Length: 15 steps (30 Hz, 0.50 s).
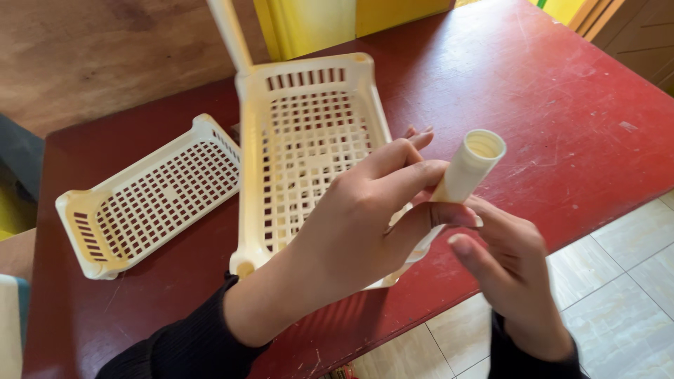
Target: The person wipes a white plastic basket with a cloth, then inserts four white plastic poles into the basket's corners to form a frame. They stack a second basket on top and secure it with additional poles, completing a two-tier rack. Finally, they wipe a blue dish rack and its tray.
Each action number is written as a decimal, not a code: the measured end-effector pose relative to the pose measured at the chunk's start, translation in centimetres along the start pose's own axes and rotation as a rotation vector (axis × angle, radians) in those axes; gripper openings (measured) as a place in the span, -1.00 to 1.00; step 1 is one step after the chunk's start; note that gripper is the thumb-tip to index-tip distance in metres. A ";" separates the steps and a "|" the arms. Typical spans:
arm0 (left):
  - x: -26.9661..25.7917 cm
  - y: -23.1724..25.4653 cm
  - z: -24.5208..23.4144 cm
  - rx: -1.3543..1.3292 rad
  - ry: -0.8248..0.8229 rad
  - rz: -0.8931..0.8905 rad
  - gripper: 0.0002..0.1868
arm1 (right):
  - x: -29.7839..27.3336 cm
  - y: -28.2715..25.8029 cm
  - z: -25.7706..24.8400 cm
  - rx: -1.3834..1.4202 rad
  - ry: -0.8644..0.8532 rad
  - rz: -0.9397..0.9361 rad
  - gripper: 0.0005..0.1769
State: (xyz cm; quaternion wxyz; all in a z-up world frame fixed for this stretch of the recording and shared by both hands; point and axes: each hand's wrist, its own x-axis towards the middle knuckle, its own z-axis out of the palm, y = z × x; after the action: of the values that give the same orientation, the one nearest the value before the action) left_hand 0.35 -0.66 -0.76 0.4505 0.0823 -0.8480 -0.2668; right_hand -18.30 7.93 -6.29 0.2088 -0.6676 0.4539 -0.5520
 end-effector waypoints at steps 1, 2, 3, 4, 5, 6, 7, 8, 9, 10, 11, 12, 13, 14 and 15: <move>-0.3 -0.1 0.0 -0.003 0.013 -0.036 -0.77 | -0.4 -0.2 -0.1 0.034 -0.006 0.047 -0.59; -0.6 -0.2 -0.1 -0.009 0.024 -0.071 -0.74 | -0.7 -0.3 0.0 0.066 -0.011 0.095 -0.59; -0.8 -0.2 -0.1 -0.024 0.024 -0.076 -0.73 | -0.9 -0.1 0.2 0.059 -0.002 0.102 -0.58; -1.0 -0.3 -0.1 -0.042 0.024 -0.077 -0.72 | -1.0 0.1 0.5 0.048 0.009 0.107 -0.57; -1.0 -0.4 -0.1 -0.061 0.023 -0.077 -0.71 | -1.1 0.3 0.7 0.037 0.021 0.112 -0.56; -1.2 -0.5 -0.2 -0.079 0.027 -0.069 -0.71 | -1.1 0.5 0.9 0.019 -0.003 0.103 -0.52; -1.3 -0.6 -0.3 -0.096 0.031 -0.061 -0.71 | -1.0 0.8 1.2 0.000 -0.027 0.094 -0.48; -1.5 -0.7 -0.4 -0.104 0.026 -0.062 -0.69 | -1.0 0.9 1.4 -0.017 -0.051 0.086 -0.44; -1.8 -0.8 -0.6 -0.111 0.021 -0.064 -0.67 | -0.9 1.1 1.7 0.019 -0.055 0.098 -0.52; -2.1 -1.0 -0.7 -0.108 0.008 -0.073 -0.64 | -0.8 1.2 2.2 0.056 -0.060 0.110 -0.60; -2.4 -1.1 -0.9 -0.126 -0.001 -0.080 -0.63 | -0.7 1.2 2.5 0.093 -0.065 0.121 -0.68; -2.6 -1.3 -1.1 -0.144 -0.008 -0.086 -0.62 | -0.5 1.1 2.7 0.010 -0.053 0.092 -0.69; -2.9 -1.5 -1.2 -0.183 -0.012 -0.091 -0.62 | -0.2 1.0 3.0 -0.073 -0.040 0.062 -0.70; -3.0 -1.7 -1.4 -0.173 -0.033 -0.113 -0.63 | 0.0 0.9 3.3 -0.157 -0.027 0.034 -0.71; -3.2 -2.0 -1.6 -0.163 -0.055 -0.136 -0.64 | 0.2 0.8 3.5 -0.161 -0.040 -0.003 -0.71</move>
State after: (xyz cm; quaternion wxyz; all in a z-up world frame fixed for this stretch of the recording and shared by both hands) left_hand 3.29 -1.73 -3.44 0.4132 0.0956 -0.8280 -0.3668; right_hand -15.31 6.59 -7.86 0.1627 -0.6937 0.4916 -0.5006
